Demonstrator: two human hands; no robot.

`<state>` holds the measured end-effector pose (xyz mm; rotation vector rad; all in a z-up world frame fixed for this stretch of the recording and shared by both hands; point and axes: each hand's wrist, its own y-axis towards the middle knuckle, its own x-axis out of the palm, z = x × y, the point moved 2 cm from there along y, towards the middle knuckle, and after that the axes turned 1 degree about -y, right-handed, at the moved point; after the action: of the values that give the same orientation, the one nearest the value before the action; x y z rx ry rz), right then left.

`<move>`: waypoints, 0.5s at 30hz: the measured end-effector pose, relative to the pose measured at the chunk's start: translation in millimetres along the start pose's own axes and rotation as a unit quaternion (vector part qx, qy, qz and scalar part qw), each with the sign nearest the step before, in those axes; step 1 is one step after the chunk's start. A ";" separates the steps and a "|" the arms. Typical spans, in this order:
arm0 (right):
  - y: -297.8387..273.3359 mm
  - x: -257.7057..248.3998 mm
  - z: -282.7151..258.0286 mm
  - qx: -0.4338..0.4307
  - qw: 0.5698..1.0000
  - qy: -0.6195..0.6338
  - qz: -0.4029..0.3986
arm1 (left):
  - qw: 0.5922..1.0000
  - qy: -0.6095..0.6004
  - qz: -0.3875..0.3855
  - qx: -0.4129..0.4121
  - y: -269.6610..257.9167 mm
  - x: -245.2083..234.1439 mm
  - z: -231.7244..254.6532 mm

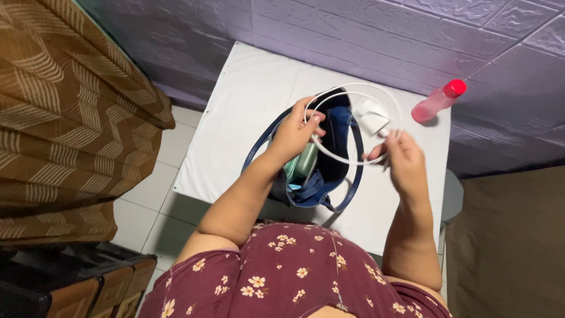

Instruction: The person takes items out of a blue handbag on a table and lays them out, removing a pink water bottle, a wallet, a glasses case, a charging cable and adapter, a pack of wipes, a small pouch, a watch and other small items, arranging them on the table next to the empty bag.

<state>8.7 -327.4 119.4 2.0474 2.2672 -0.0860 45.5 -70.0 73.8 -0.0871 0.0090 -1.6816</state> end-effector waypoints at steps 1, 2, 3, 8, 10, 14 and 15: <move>-3.6 8.6 -0.6 0.027 0.999 -0.046 -0.005 | 0.996 0.086 -0.007 -0.017 -2.7 -8.3 -2.0; -6.2 16.7 -0.3 0.055 0.994 -0.091 -0.009 | 0.984 0.171 -0.016 -0.036 -5.3 -14.4 -5.5; -6.7 24.7 1.3 0.082 0.987 -0.137 -0.014 | 0.957 0.282 -0.052 -0.054 -6.8 -16.8 -10.6; 24.7 66.3 31.7 0.164 0.972 -0.134 -0.103 | 0.851 0.525 -0.017 -0.031 -13.4 -19.4 -37.3; 43.4 75.4 56.3 0.176 0.960 -0.184 -0.118 | 0.843 0.538 -0.004 0.002 -14.0 -23.2 -42.3; 76.0 87.5 113.2 0.077 0.849 -0.513 -0.104 | 0.806 0.567 -0.091 -0.142 -18.3 -27.4 -49.7; 84.5 89.3 124.6 0.021 0.785 -0.611 -0.099 | 0.805 0.578 -0.071 -0.109 -19.6 -28.2 -47.0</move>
<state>87.0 -242.7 -12.2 1.0668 1.5227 -1.1050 26.2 -41.9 26.6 0.7987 1.1402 -1.6336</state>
